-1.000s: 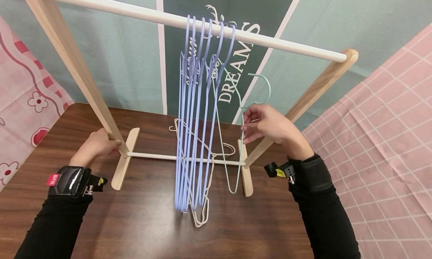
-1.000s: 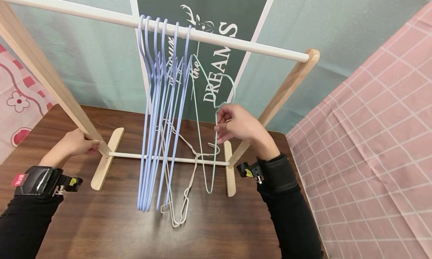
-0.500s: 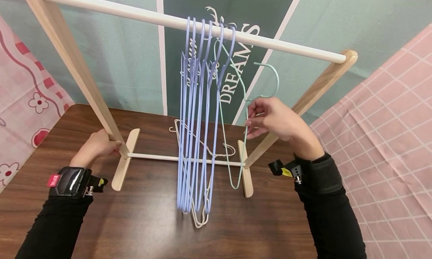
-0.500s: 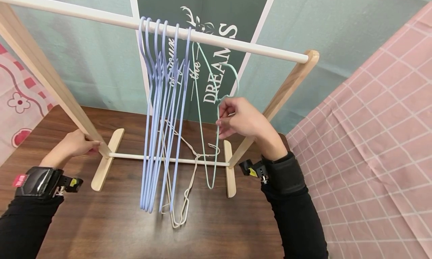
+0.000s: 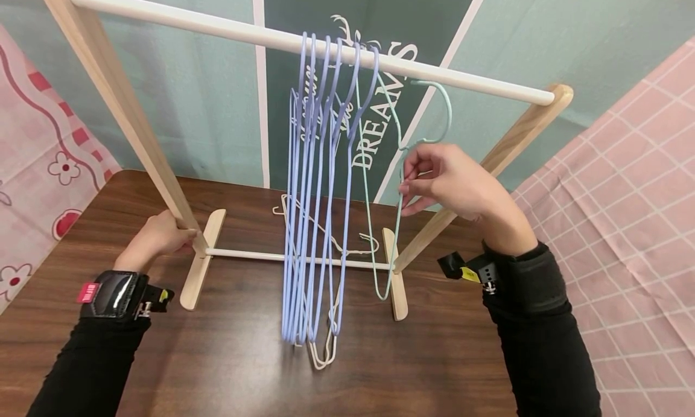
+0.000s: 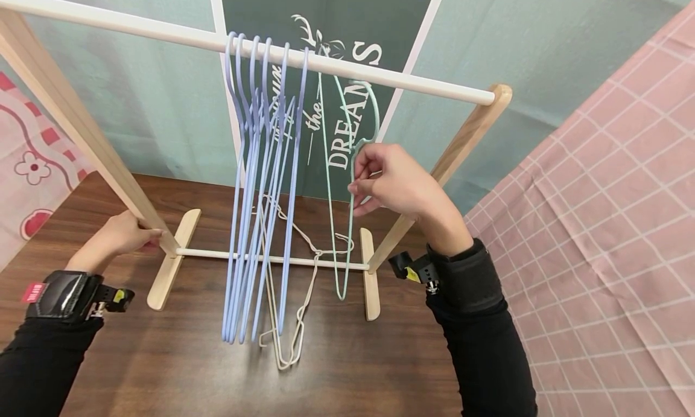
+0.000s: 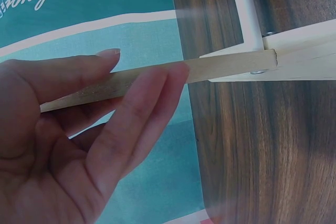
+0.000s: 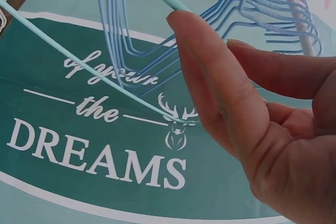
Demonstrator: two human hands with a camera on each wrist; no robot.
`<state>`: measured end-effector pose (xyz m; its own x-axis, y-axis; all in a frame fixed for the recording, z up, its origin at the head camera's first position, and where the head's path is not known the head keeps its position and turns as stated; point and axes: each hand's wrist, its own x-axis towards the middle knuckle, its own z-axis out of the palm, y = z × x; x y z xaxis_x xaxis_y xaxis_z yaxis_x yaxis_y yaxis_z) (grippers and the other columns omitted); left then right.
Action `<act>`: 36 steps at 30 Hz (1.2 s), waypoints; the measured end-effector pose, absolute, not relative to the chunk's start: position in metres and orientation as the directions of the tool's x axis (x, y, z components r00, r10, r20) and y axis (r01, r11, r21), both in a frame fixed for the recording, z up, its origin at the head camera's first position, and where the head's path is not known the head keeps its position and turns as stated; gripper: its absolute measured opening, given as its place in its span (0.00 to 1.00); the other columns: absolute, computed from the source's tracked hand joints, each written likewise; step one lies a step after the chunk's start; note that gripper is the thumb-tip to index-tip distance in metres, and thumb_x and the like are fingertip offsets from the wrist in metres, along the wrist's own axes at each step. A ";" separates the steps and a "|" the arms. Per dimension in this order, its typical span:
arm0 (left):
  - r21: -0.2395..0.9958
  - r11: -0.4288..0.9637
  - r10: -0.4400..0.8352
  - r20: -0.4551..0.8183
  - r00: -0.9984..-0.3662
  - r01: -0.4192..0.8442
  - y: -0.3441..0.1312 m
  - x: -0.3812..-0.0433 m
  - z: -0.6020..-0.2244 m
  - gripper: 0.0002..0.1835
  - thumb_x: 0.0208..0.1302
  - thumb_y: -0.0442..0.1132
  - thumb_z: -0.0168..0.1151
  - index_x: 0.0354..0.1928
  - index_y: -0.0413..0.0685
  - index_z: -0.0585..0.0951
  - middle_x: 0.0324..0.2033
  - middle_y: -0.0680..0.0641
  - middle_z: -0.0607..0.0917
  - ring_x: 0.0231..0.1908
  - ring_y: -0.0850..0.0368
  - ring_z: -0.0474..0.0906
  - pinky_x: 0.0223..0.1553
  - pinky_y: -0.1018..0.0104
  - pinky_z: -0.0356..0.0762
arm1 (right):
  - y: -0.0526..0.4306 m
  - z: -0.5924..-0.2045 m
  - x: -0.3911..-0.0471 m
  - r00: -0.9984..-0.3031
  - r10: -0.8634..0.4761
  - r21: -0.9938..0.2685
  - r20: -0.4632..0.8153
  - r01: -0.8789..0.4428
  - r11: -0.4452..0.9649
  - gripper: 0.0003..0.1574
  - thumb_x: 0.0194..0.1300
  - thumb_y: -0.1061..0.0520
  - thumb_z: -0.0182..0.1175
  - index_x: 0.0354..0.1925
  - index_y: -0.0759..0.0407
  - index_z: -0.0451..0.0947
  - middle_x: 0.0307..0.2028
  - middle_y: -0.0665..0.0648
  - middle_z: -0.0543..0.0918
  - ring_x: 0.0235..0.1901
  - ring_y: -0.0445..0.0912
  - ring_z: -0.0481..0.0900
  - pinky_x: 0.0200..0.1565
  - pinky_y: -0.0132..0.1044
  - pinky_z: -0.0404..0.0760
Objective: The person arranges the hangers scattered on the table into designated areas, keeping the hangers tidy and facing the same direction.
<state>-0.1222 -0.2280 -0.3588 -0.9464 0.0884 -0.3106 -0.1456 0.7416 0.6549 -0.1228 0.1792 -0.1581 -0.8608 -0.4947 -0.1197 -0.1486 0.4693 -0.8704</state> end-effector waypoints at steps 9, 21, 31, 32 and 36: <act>0.651 0.745 0.089 -0.309 -0.947 -0.142 -0.228 -0.122 -0.359 0.23 0.64 0.36 0.51 0.45 0.13 0.66 0.26 0.33 0.81 0.24 0.52 0.81 0.26 0.60 0.78 | 0.175 -0.151 -0.119 -0.854 -0.508 -0.861 -0.115 -0.169 0.479 0.05 0.61 0.74 0.52 0.32 0.71 0.64 0.27 0.67 0.71 0.26 0.54 0.81 0.33 0.47 0.81; 0.666 0.731 0.085 -0.302 -0.950 -0.146 -0.229 -0.121 -0.361 0.23 0.64 0.35 0.52 0.45 0.12 0.65 0.24 0.35 0.81 0.23 0.53 0.81 0.26 0.61 0.78 | 0.163 -0.137 -0.119 -0.865 -0.500 -0.859 -0.051 -0.217 0.463 0.04 0.61 0.74 0.50 0.34 0.75 0.64 0.28 0.67 0.73 0.26 0.55 0.81 0.32 0.48 0.81; 0.661 0.735 0.079 -0.302 -0.950 -0.149 -0.228 -0.121 -0.361 0.23 0.64 0.36 0.52 0.44 0.13 0.67 0.26 0.33 0.81 0.25 0.49 0.82 0.26 0.61 0.78 | 0.147 -0.138 -0.130 -0.893 -0.445 -0.852 -0.062 -0.184 0.490 0.05 0.60 0.74 0.52 0.32 0.73 0.65 0.27 0.65 0.73 0.25 0.55 0.81 0.32 0.47 0.81; 0.662 0.735 0.079 -0.302 -0.950 -0.150 -0.228 -0.121 -0.361 0.23 0.64 0.36 0.52 0.44 0.13 0.67 0.25 0.34 0.81 0.25 0.50 0.82 0.26 0.61 0.78 | 0.146 -0.139 -0.131 -0.893 -0.445 -0.851 -0.066 -0.182 0.492 0.05 0.60 0.75 0.52 0.32 0.74 0.64 0.27 0.65 0.73 0.25 0.55 0.81 0.32 0.48 0.81; 0.662 0.734 0.080 -0.307 -0.948 -0.152 -0.229 -0.121 -0.360 0.22 0.64 0.36 0.52 0.43 0.13 0.68 0.22 0.38 0.82 0.23 0.54 0.81 0.26 0.61 0.78 | 0.142 -0.143 -0.137 -0.892 -0.445 -0.853 -0.080 -0.169 0.494 0.05 0.59 0.75 0.52 0.33 0.74 0.64 0.27 0.65 0.73 0.25 0.53 0.81 0.32 0.47 0.81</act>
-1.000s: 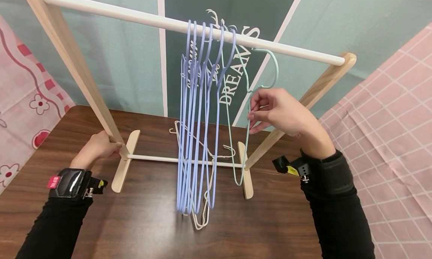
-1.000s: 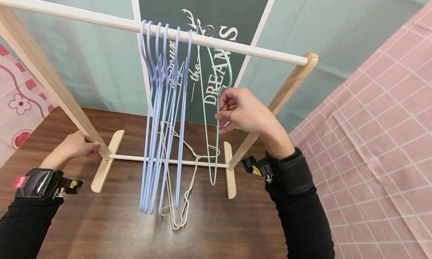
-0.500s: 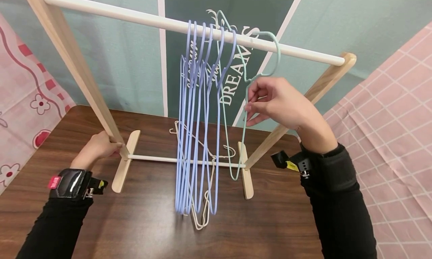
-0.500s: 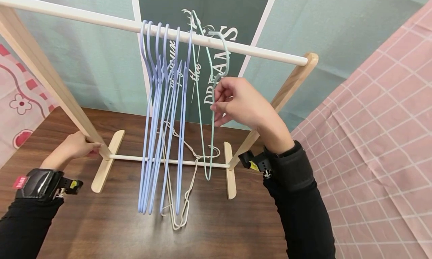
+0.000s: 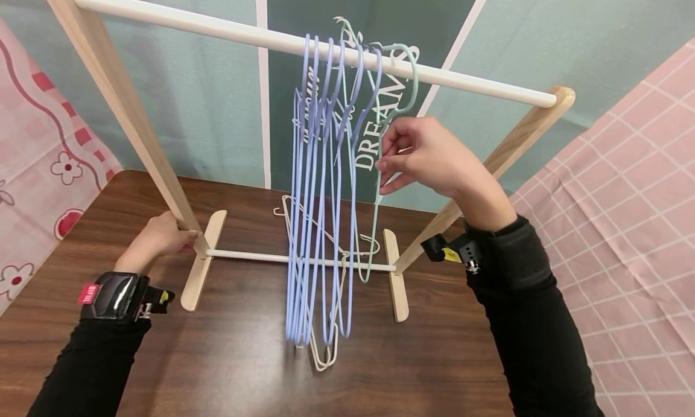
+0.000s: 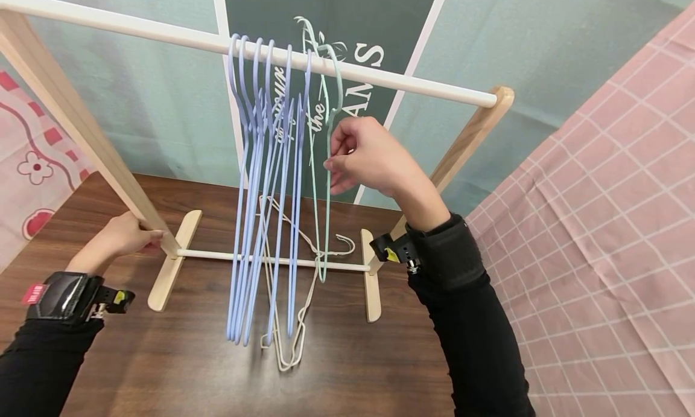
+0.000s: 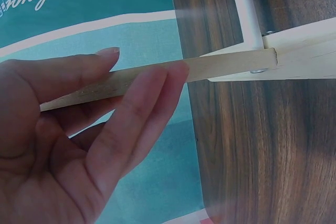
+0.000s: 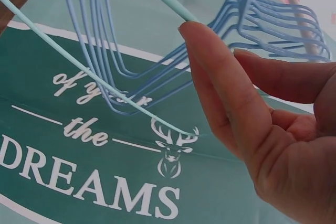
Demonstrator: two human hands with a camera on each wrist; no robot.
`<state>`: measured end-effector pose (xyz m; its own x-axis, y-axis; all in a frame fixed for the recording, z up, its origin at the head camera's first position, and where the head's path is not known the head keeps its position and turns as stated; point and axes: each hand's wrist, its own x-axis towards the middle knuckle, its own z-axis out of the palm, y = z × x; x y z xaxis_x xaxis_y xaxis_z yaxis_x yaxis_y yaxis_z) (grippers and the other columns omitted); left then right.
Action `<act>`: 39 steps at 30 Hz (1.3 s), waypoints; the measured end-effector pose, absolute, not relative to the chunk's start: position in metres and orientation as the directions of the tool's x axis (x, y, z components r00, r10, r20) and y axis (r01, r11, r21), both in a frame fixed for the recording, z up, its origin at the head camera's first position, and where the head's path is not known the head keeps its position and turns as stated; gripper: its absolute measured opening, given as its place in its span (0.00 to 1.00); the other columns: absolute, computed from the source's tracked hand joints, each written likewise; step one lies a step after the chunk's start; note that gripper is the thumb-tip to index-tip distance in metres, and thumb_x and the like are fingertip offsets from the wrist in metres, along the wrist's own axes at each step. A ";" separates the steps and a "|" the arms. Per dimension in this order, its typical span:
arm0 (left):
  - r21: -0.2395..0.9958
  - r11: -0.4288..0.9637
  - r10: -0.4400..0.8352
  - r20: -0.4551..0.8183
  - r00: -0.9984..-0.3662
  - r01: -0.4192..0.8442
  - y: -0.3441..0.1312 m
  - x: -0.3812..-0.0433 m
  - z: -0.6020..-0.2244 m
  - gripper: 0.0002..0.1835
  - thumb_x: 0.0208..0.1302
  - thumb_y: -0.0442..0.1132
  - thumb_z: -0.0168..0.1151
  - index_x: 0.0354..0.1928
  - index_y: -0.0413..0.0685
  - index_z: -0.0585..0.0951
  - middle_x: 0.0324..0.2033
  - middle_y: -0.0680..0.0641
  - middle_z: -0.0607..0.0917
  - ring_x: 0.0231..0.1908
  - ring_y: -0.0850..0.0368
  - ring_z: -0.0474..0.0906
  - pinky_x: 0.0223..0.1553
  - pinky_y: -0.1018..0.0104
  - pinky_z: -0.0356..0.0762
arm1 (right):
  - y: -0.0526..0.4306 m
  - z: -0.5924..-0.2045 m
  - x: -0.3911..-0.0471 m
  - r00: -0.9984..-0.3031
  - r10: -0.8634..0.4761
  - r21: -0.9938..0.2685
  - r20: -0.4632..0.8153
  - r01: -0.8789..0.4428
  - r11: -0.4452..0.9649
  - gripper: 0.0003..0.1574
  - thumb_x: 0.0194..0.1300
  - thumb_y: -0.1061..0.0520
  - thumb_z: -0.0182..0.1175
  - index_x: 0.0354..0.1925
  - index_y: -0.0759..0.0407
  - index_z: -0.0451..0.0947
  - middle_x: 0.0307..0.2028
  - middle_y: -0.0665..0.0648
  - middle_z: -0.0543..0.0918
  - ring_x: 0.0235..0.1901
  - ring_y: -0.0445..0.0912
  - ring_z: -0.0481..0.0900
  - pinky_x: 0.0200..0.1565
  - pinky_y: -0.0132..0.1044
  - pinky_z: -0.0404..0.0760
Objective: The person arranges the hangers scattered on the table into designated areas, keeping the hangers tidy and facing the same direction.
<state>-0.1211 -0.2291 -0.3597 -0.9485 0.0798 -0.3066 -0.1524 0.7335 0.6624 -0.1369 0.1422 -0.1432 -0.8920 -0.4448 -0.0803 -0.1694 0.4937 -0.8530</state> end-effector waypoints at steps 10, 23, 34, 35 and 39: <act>0.663 0.732 0.078 -0.307 -0.948 -0.155 -0.229 -0.120 -0.359 0.23 0.64 0.36 0.52 0.44 0.14 0.68 0.24 0.36 0.82 0.24 0.53 0.81 0.27 0.60 0.78 | 0.134 -0.150 -0.142 -0.886 -0.452 -0.863 -0.101 -0.148 0.483 0.04 0.60 0.75 0.51 0.33 0.74 0.64 0.26 0.65 0.73 0.23 0.54 0.80 0.31 0.45 0.81; 0.666 0.732 0.091 -0.305 -0.948 -0.144 -0.227 -0.120 -0.358 0.22 0.64 0.35 0.52 0.44 0.13 0.67 0.27 0.32 0.81 0.23 0.55 0.81 0.27 0.59 0.78 | 0.133 -0.155 -0.143 -0.894 -0.433 -0.869 -0.113 -0.122 0.479 0.04 0.61 0.75 0.51 0.33 0.73 0.64 0.26 0.64 0.72 0.23 0.53 0.80 0.31 0.45 0.81; 0.667 0.731 0.092 -0.311 -0.946 -0.148 -0.227 -0.120 -0.356 0.23 0.64 0.36 0.52 0.46 0.13 0.66 0.28 0.31 0.81 0.24 0.54 0.81 0.27 0.61 0.78 | 0.136 -0.156 -0.142 -0.887 -0.451 -0.874 -0.102 -0.137 0.467 0.04 0.61 0.74 0.51 0.34 0.74 0.65 0.25 0.65 0.73 0.23 0.54 0.81 0.31 0.46 0.81; 0.667 0.730 0.091 -0.310 -0.946 -0.149 -0.227 -0.120 -0.356 0.24 0.64 0.36 0.52 0.46 0.13 0.66 0.29 0.30 0.81 0.24 0.54 0.81 0.27 0.61 0.78 | 0.136 -0.156 -0.142 -0.885 -0.455 -0.874 -0.103 -0.138 0.465 0.04 0.61 0.74 0.51 0.34 0.75 0.64 0.25 0.65 0.73 0.23 0.54 0.81 0.31 0.46 0.81; 0.669 0.728 0.084 -0.309 -0.947 -0.154 -0.227 -0.120 -0.357 0.24 0.64 0.36 0.52 0.47 0.13 0.65 0.30 0.28 0.80 0.25 0.53 0.82 0.27 0.61 0.78 | 0.138 -0.156 -0.140 -0.880 -0.465 -0.878 -0.097 -0.144 0.456 0.07 0.61 0.74 0.51 0.37 0.78 0.64 0.25 0.65 0.73 0.24 0.55 0.81 0.31 0.46 0.81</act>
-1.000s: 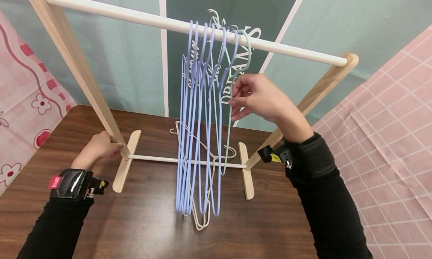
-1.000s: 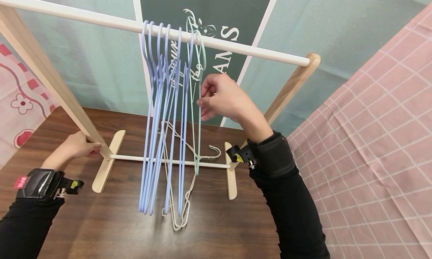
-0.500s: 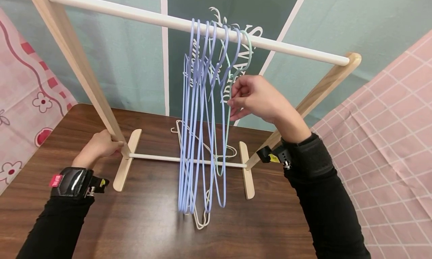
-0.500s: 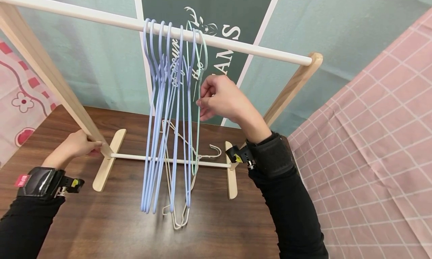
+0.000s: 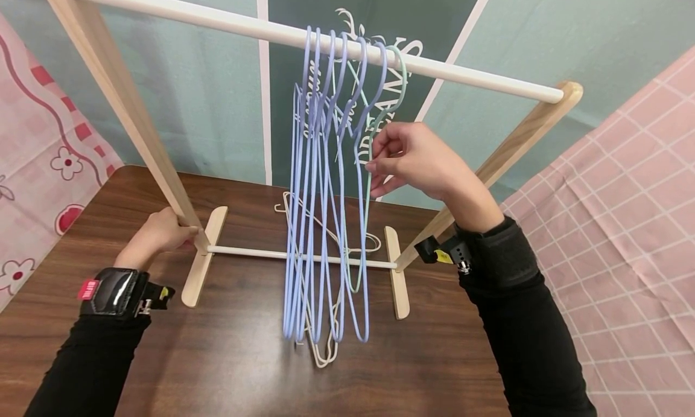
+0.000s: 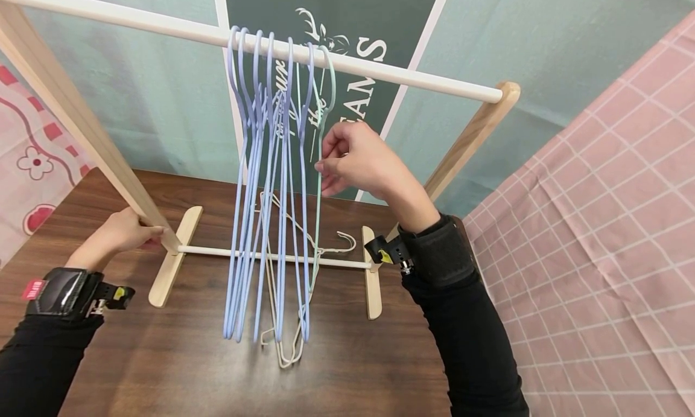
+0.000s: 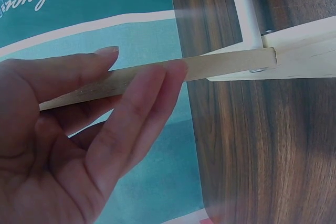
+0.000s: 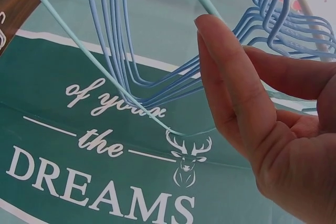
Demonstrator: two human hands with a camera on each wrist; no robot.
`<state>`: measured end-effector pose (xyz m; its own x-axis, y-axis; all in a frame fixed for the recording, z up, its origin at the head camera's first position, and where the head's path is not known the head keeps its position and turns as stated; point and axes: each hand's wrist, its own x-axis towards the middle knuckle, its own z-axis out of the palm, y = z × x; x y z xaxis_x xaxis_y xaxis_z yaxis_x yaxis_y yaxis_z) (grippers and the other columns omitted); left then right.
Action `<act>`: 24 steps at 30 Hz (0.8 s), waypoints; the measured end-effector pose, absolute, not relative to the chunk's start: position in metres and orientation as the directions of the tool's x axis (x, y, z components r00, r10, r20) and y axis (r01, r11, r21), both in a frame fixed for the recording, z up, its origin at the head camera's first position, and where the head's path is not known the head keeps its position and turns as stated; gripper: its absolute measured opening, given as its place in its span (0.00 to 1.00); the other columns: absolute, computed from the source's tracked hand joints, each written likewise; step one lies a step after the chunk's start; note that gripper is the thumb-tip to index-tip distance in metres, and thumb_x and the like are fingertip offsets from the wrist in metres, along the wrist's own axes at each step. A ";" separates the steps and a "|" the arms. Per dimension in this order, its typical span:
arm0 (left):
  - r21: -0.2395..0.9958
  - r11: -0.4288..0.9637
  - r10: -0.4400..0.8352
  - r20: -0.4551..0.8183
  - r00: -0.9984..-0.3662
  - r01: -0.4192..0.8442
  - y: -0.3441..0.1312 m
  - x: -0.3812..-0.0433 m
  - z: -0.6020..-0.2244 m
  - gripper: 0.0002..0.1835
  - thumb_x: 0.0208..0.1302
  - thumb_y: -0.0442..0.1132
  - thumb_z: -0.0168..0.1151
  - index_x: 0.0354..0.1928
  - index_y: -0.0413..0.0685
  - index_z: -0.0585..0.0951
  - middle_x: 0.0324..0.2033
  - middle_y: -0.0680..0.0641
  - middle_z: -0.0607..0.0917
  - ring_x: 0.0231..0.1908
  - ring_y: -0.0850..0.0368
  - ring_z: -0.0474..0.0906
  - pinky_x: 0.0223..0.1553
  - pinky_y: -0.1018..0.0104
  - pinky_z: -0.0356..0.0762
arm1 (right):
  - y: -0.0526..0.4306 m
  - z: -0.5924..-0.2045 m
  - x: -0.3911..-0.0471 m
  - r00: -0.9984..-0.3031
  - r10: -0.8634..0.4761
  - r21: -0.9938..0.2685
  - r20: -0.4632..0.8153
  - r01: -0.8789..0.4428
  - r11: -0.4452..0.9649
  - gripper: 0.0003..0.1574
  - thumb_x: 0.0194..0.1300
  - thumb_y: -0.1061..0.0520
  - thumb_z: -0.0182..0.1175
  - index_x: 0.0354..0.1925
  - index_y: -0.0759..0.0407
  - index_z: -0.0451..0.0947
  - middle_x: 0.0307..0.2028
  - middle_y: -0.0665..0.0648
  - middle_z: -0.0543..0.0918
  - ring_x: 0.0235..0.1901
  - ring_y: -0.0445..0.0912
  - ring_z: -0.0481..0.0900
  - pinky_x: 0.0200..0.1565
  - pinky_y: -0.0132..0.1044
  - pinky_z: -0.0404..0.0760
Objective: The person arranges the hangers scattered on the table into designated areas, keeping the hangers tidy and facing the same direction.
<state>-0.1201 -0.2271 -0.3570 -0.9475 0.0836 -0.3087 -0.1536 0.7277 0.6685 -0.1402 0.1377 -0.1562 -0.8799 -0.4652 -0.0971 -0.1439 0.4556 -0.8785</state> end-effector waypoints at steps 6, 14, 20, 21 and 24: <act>0.665 0.730 0.073 -0.304 -0.950 -0.157 -0.227 -0.120 -0.359 0.24 0.64 0.36 0.52 0.46 0.14 0.66 0.30 0.29 0.81 0.24 0.54 0.82 0.27 0.62 0.78 | 0.139 -0.156 -0.137 -0.881 -0.465 -0.884 -0.087 -0.148 0.444 0.04 0.61 0.74 0.51 0.36 0.75 0.66 0.25 0.66 0.74 0.23 0.55 0.81 0.30 0.47 0.81; 0.669 0.727 0.076 -0.304 -0.950 -0.156 -0.228 -0.121 -0.359 0.23 0.64 0.36 0.53 0.46 0.14 0.66 0.30 0.29 0.80 0.24 0.54 0.82 0.27 0.62 0.79 | 0.143 -0.157 -0.137 -0.881 -0.466 -0.872 -0.081 -0.164 0.462 0.03 0.62 0.72 0.52 0.32 0.74 0.67 0.26 0.66 0.75 0.24 0.54 0.81 0.30 0.47 0.81; 0.665 0.733 0.088 -0.302 -0.949 -0.144 -0.228 -0.120 -0.358 0.23 0.64 0.35 0.52 0.45 0.14 0.66 0.30 0.29 0.80 0.25 0.52 0.82 0.27 0.61 0.78 | 0.146 -0.158 -0.135 -0.861 -0.503 -0.876 -0.077 -0.183 0.446 0.05 0.62 0.71 0.52 0.30 0.74 0.69 0.27 0.66 0.76 0.23 0.54 0.81 0.30 0.47 0.81; 0.664 0.734 0.088 -0.300 -0.950 -0.141 -0.228 -0.120 -0.358 0.22 0.64 0.35 0.52 0.45 0.14 0.66 0.29 0.29 0.80 0.25 0.52 0.82 0.26 0.61 0.78 | 0.146 -0.158 -0.135 -0.859 -0.507 -0.876 -0.076 -0.184 0.445 0.05 0.63 0.71 0.52 0.30 0.74 0.69 0.27 0.66 0.76 0.23 0.54 0.81 0.30 0.47 0.81; 0.664 0.734 0.090 -0.300 -0.950 -0.140 -0.229 -0.119 -0.358 0.22 0.63 0.35 0.52 0.45 0.14 0.67 0.29 0.30 0.81 0.24 0.53 0.82 0.26 0.62 0.78 | 0.146 -0.159 -0.134 -0.852 -0.518 -0.874 -0.074 -0.195 0.445 0.05 0.63 0.71 0.51 0.30 0.74 0.69 0.27 0.66 0.75 0.24 0.54 0.80 0.30 0.48 0.81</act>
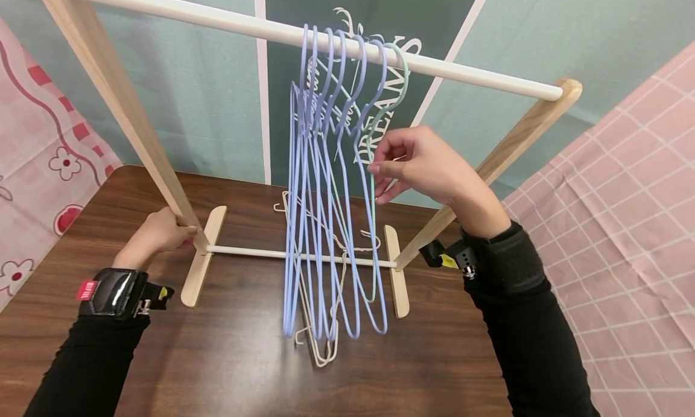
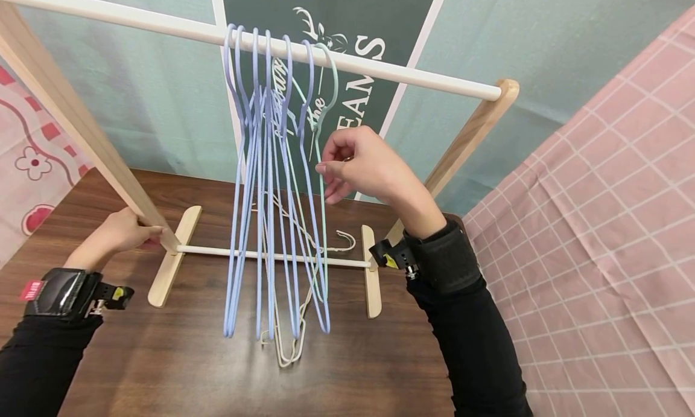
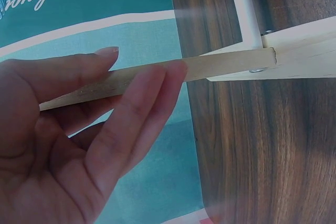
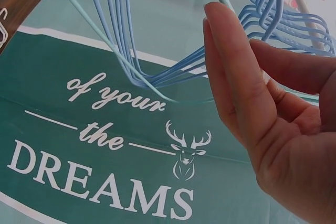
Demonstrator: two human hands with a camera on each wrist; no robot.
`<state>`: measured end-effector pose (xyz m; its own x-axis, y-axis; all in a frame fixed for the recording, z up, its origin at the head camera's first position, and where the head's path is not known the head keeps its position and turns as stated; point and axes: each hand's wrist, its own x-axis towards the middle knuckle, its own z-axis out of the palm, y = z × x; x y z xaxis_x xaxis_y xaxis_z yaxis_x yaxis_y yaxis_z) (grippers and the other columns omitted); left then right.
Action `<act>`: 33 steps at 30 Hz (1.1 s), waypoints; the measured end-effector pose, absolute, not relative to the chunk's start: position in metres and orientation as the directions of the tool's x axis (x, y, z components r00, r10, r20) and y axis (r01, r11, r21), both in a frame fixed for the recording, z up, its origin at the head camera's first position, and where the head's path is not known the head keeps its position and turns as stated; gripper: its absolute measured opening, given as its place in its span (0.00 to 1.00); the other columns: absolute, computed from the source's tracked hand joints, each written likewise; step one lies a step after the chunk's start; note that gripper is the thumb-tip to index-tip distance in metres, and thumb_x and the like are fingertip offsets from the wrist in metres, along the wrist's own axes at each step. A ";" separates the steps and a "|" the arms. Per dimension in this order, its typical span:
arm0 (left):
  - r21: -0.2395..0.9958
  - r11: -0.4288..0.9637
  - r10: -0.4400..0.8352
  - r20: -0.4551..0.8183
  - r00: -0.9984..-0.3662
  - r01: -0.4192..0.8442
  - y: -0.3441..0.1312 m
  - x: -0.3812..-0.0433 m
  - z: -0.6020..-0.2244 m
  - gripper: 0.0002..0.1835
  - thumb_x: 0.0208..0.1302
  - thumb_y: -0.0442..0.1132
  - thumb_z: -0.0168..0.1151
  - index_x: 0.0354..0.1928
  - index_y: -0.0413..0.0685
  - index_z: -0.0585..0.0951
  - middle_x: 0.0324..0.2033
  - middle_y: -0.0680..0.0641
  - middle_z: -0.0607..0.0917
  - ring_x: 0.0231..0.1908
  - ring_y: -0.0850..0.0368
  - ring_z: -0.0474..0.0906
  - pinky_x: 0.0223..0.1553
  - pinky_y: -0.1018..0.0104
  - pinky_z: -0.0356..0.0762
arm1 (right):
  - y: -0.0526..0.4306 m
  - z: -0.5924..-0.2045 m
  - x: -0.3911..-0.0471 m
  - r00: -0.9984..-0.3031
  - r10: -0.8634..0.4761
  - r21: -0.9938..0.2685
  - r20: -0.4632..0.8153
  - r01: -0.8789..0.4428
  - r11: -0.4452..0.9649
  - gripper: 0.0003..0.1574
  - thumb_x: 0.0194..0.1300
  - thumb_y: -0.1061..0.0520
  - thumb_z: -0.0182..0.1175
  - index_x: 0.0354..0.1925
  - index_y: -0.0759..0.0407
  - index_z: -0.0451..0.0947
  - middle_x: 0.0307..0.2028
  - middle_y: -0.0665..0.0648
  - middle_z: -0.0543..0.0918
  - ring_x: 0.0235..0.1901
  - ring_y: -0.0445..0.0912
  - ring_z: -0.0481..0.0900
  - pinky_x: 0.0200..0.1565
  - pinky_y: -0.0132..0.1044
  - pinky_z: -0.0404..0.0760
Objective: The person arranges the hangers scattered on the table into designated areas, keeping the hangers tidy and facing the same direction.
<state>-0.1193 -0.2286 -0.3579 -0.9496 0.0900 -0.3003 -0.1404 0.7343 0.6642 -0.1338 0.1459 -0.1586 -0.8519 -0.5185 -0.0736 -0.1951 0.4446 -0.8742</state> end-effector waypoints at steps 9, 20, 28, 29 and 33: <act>0.664 0.733 0.085 -0.307 -0.948 -0.149 -0.228 -0.119 -0.358 0.22 0.64 0.35 0.52 0.46 0.14 0.66 0.29 0.30 0.81 0.24 0.54 0.81 0.27 0.60 0.78 | 0.148 -0.158 -0.132 -0.832 -0.546 -0.874 -0.094 -0.194 0.446 0.07 0.66 0.69 0.48 0.33 0.75 0.69 0.26 0.70 0.76 0.24 0.54 0.80 0.30 0.48 0.81; 0.657 0.738 0.079 -0.310 -0.948 -0.153 -0.228 -0.120 -0.358 0.23 0.64 0.35 0.52 0.46 0.13 0.65 0.29 0.29 0.80 0.24 0.53 0.81 0.26 0.61 0.78 | 0.149 -0.157 -0.130 -0.807 -0.585 -0.833 -0.085 -0.265 0.486 0.05 0.64 0.70 0.46 0.35 0.73 0.69 0.26 0.65 0.75 0.24 0.52 0.80 0.30 0.46 0.81; 0.661 0.733 0.071 -0.313 -0.947 -0.163 -0.228 -0.120 -0.358 0.24 0.64 0.36 0.52 0.46 0.13 0.65 0.30 0.28 0.80 0.25 0.52 0.82 0.27 0.60 0.78 | 0.149 -0.157 -0.128 -0.799 -0.595 -0.809 -0.082 -0.295 0.508 0.06 0.64 0.71 0.44 0.34 0.73 0.69 0.26 0.64 0.76 0.24 0.52 0.80 0.30 0.45 0.81; 0.659 0.735 0.072 -0.310 -0.948 -0.159 -0.228 -0.120 -0.358 0.24 0.64 0.36 0.52 0.46 0.13 0.65 0.30 0.28 0.80 0.25 0.52 0.82 0.27 0.60 0.78 | 0.149 -0.157 -0.128 -0.798 -0.598 -0.810 -0.082 -0.296 0.506 0.06 0.63 0.71 0.44 0.34 0.73 0.69 0.26 0.64 0.75 0.23 0.52 0.80 0.30 0.45 0.81; 0.661 0.736 0.086 -0.301 -0.950 -0.143 -0.228 -0.120 -0.358 0.22 0.64 0.36 0.52 0.44 0.13 0.68 0.26 0.32 0.81 0.24 0.52 0.82 0.27 0.60 0.78 | 0.149 -0.158 -0.129 -0.793 -0.604 -0.812 -0.079 -0.300 0.501 0.06 0.62 0.72 0.44 0.33 0.73 0.69 0.25 0.67 0.75 0.22 0.52 0.80 0.29 0.45 0.81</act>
<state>-0.1195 -0.2284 -0.3579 -0.9497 0.0857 -0.3013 -0.1433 0.7364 0.6611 -0.1292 0.1486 -0.1580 -0.7932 -0.6038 -0.0794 -0.2999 0.5007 -0.8120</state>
